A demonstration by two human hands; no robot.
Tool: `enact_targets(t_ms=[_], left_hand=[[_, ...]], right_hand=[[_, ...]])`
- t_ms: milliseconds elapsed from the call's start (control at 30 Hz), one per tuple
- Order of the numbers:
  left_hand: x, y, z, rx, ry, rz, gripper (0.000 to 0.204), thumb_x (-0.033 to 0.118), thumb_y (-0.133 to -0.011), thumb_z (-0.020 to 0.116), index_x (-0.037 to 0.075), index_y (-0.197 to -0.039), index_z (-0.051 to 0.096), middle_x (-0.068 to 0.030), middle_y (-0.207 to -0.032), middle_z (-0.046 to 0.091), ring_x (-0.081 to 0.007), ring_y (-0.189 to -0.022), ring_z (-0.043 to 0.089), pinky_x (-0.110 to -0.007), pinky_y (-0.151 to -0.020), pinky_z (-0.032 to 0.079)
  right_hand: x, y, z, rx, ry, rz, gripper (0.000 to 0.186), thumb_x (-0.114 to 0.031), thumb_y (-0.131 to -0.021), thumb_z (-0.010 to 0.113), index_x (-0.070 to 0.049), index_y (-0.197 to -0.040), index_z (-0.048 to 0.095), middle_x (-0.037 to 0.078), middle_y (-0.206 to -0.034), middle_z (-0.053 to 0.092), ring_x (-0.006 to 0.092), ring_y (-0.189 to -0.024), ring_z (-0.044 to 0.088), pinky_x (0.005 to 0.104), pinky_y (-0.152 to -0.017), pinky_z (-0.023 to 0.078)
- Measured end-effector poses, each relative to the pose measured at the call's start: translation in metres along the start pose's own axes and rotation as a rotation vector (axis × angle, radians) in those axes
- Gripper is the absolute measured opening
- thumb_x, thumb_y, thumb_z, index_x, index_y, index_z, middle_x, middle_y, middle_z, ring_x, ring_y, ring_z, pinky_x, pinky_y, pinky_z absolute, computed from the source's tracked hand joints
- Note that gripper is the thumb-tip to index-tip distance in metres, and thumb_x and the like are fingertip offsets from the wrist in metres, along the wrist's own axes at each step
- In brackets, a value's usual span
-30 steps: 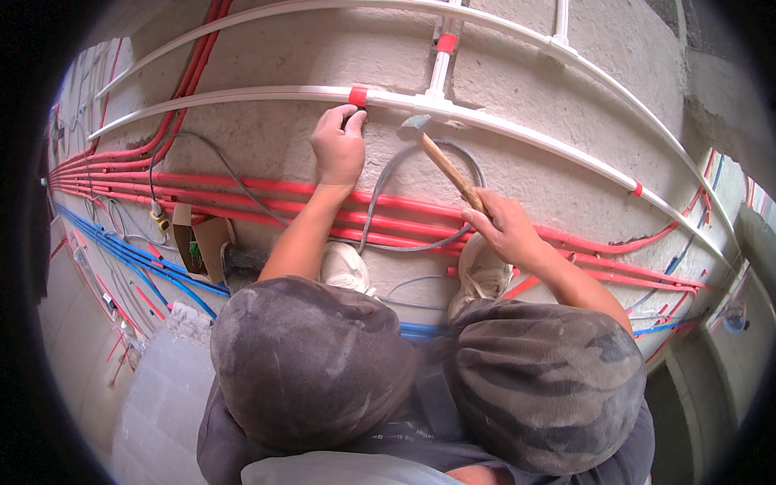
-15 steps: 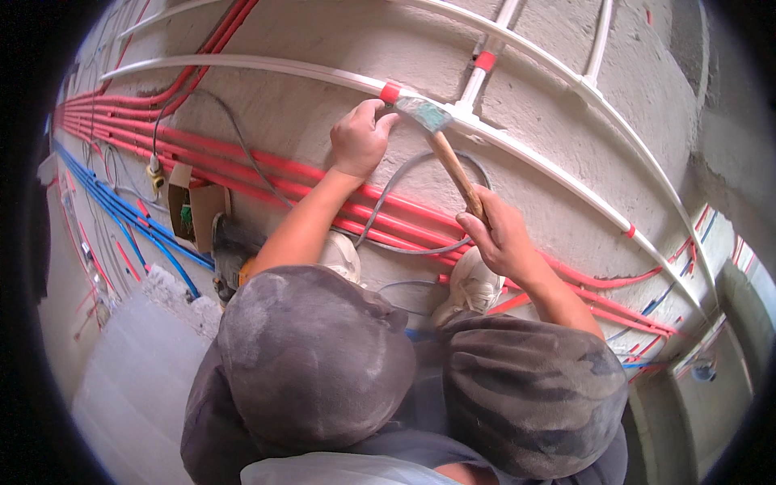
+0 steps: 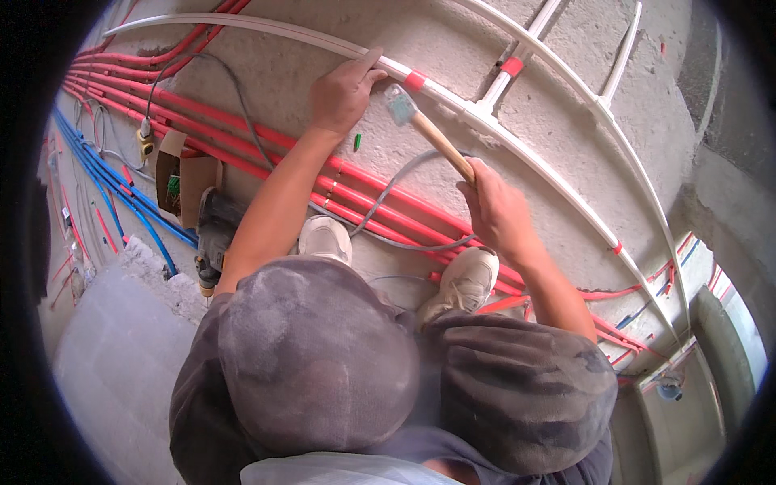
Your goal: The person secures white PVC pipes to a concrete wall using red plastic clips and a hammer. They repeatedly position the clips over the pipes and tap them into place while moving along the wall.
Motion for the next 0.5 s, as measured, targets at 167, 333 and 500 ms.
enact_targets(t_ms=[167, 333, 500], left_hand=[[-0.006, -0.002, 0.004, -0.055, -0.023, -0.051, 0.032, 0.028, -0.088, 0.076, 0.017, -0.118, 0.075, -0.0079, -0.098, 0.076, -0.028, -0.086, 0.073, -0.039, -0.073, 0.057], [-0.006, -0.001, 0.003, -0.04, 0.059, -0.014, 0.035, 0.031, -0.089, 0.074, 0.018, -0.121, 0.073, -0.0082, -0.098, 0.076, -0.0292, -0.087, 0.072, -0.04, -0.074, 0.057], [-0.014, 0.008, -0.001, -0.088, 0.048, -0.11, 0.035, 0.033, -0.09, 0.073, 0.019, -0.122, 0.073, -0.0071, -0.1, 0.076, -0.0304, -0.09, 0.072, -0.04, -0.076, 0.057]], right_hand=[[-0.002, -0.009, -0.006, -0.002, -0.143, 0.047, 0.037, -0.011, -0.098, 0.064, -0.006, -0.133, 0.054, 0.022, -0.092, 0.066, 0.0485, -0.076, 0.062, 0.0526, -0.065, 0.05], [0.002, 0.003, 0.004, 0.093, -0.088, -0.029, 0.038, -0.008, -0.095, 0.067, -0.005, -0.131, 0.054, 0.024, -0.089, 0.065, 0.0505, -0.075, 0.06, 0.0523, -0.064, 0.051], [0.003, -0.019, 0.015, -0.022, -0.128, 0.095, 0.033, -0.011, -0.099, 0.064, -0.005, -0.13, 0.054, 0.024, -0.088, 0.064, 0.046, -0.075, 0.062, 0.0498, -0.068, 0.051]])
Point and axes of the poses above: each hand's wrist, its own y-axis away from the middle knuckle, its own z-axis out of the palm, x = y × z, the point moved 4 cm from there along -y, towards the middle knuckle
